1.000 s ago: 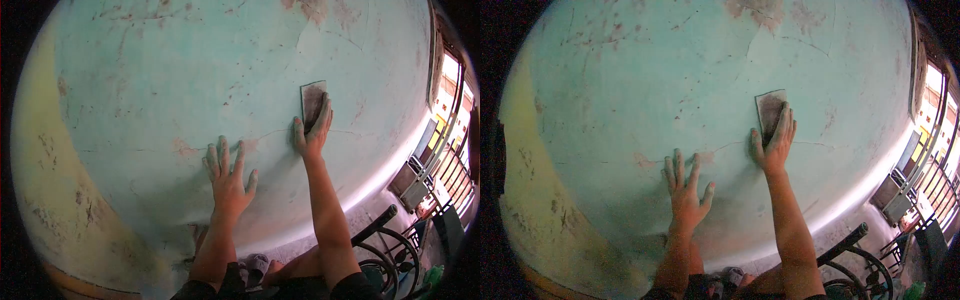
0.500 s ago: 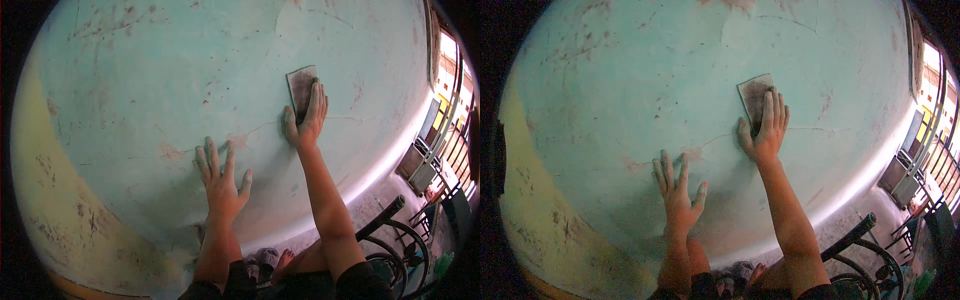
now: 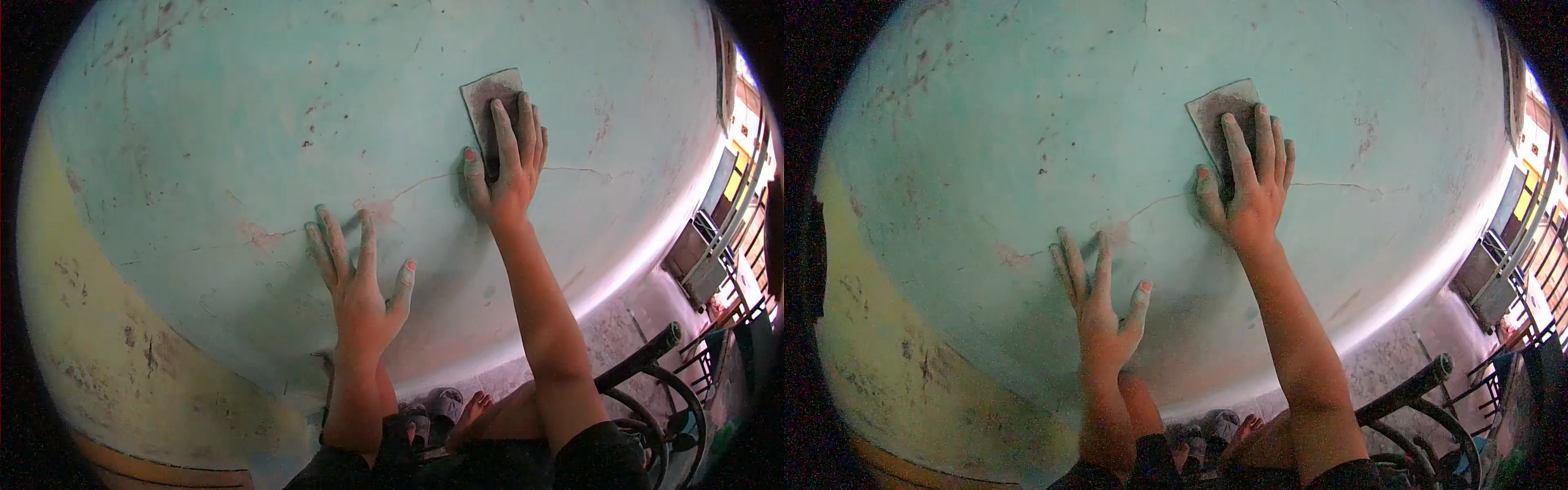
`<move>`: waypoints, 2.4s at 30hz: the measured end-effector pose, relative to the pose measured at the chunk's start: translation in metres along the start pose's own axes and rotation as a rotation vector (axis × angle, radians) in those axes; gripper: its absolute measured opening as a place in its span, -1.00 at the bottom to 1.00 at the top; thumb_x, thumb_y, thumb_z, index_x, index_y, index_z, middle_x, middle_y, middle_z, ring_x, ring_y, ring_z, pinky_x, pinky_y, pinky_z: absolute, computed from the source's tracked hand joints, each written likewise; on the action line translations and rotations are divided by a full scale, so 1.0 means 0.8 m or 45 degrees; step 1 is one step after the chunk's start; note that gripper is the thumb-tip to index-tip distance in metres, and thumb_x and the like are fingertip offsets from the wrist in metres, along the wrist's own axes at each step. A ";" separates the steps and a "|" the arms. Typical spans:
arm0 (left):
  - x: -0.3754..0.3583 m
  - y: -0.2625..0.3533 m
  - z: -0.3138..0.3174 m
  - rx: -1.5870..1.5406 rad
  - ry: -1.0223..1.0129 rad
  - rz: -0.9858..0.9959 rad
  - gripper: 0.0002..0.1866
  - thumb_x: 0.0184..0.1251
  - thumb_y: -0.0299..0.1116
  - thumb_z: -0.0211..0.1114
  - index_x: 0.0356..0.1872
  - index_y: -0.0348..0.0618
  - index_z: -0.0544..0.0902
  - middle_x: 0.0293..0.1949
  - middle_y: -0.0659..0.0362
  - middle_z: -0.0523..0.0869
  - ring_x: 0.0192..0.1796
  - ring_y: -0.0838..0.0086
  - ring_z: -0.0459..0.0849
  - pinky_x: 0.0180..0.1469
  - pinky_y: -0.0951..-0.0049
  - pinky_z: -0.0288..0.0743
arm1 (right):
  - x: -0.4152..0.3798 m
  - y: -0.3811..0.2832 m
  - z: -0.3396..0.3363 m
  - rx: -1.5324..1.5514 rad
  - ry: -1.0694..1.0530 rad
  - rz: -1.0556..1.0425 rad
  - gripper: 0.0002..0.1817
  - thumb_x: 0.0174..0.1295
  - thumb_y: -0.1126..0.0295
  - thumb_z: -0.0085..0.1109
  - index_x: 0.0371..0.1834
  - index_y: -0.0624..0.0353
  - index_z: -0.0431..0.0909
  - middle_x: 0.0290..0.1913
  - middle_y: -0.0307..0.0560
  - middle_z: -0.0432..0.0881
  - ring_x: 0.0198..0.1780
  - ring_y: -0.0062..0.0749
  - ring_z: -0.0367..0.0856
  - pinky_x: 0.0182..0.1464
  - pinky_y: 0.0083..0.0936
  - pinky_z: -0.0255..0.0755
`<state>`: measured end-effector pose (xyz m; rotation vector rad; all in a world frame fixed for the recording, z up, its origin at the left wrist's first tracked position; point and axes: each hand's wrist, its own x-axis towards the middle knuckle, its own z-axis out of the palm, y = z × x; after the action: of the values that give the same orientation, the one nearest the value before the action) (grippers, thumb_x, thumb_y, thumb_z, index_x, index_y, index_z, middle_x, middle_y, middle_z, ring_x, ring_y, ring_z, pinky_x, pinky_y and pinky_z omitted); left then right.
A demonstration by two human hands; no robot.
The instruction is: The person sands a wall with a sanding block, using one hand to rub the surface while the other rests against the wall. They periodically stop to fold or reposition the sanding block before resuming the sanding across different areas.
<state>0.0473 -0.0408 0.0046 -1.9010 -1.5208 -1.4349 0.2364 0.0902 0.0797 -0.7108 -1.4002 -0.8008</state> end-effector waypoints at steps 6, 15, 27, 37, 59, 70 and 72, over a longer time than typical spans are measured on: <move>-0.003 0.017 0.006 0.010 -0.201 -0.051 -0.01 0.25 -0.13 0.35 0.57 -0.16 -0.06 0.58 -0.21 -0.19 0.56 -0.33 -0.30 0.50 -0.29 -0.26 | -0.001 0.001 -0.001 0.026 -0.021 0.006 -0.28 0.15 0.17 0.27 0.45 -0.08 0.36 0.51 0.19 0.21 0.49 0.17 0.19 0.49 0.13 -0.09; -0.008 0.019 0.019 0.187 -0.272 -0.057 0.11 0.23 -0.01 0.35 0.55 -0.32 -0.20 0.56 -0.27 -0.22 0.54 -0.40 -0.33 0.51 -0.29 -0.33 | -0.004 -0.009 0.003 0.031 0.000 -0.002 -0.30 0.17 0.18 0.29 0.45 -0.20 0.35 0.53 0.18 0.17 0.50 0.15 0.16 0.49 0.17 -0.13; -0.012 0.025 0.023 0.180 -0.301 -0.069 0.16 0.21 0.08 0.36 0.55 -0.32 -0.23 0.55 -0.32 -0.27 0.52 -0.45 -0.36 0.48 -0.36 -0.38 | 0.047 -0.007 0.015 -0.006 0.151 0.099 -0.33 0.09 0.34 0.29 0.37 -0.17 0.45 0.45 0.16 0.28 0.43 0.08 0.28 0.47 0.12 0.00; -0.005 0.029 -0.013 -0.425 0.206 -0.208 -0.05 0.27 -0.18 0.33 0.52 -0.35 -0.02 0.52 -0.29 -0.03 0.55 -0.16 -0.04 0.52 -0.12 -0.16 | 0.078 0.024 0.001 0.091 0.278 0.216 -0.41 0.17 0.34 0.28 0.33 0.04 0.44 0.37 0.13 0.40 0.36 0.02 0.35 0.41 -0.11 0.16; 0.016 -0.017 0.015 0.269 0.475 -0.287 -0.12 0.33 -0.07 0.27 0.55 -0.20 0.05 0.50 -0.36 -0.04 0.54 -0.25 -0.07 0.47 -0.21 -0.12 | 0.012 -0.021 -0.003 0.152 -0.031 -0.156 -0.36 0.02 0.17 0.46 0.26 -0.19 0.55 0.32 0.03 0.43 0.29 -0.03 0.39 0.43 0.15 0.03; 0.013 -0.013 0.018 0.228 0.429 -0.330 -0.07 0.32 -0.06 0.27 0.56 -0.25 -0.01 0.51 -0.35 -0.07 0.55 -0.27 -0.10 0.47 -0.21 -0.13 | 0.066 -0.013 0.017 0.159 0.334 0.230 -0.33 0.11 0.20 0.38 0.32 0.10 0.41 0.30 0.07 0.47 0.34 -0.06 0.37 0.41 0.01 0.06; 0.015 -0.015 0.026 0.241 0.445 -0.351 -0.06 0.33 -0.04 0.26 0.56 -0.26 -0.02 0.52 -0.35 -0.08 0.55 -0.27 -0.11 0.48 -0.21 -0.14 | 0.056 -0.050 0.023 0.285 0.220 0.108 -0.32 0.10 0.17 0.39 0.33 0.01 0.42 0.31 0.01 0.46 0.33 -0.07 0.38 0.45 0.05 0.01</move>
<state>0.0468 -0.0143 0.0014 -1.2900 -1.7159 -1.5712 0.1933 0.0799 0.1240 -0.5112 -1.2708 -0.6124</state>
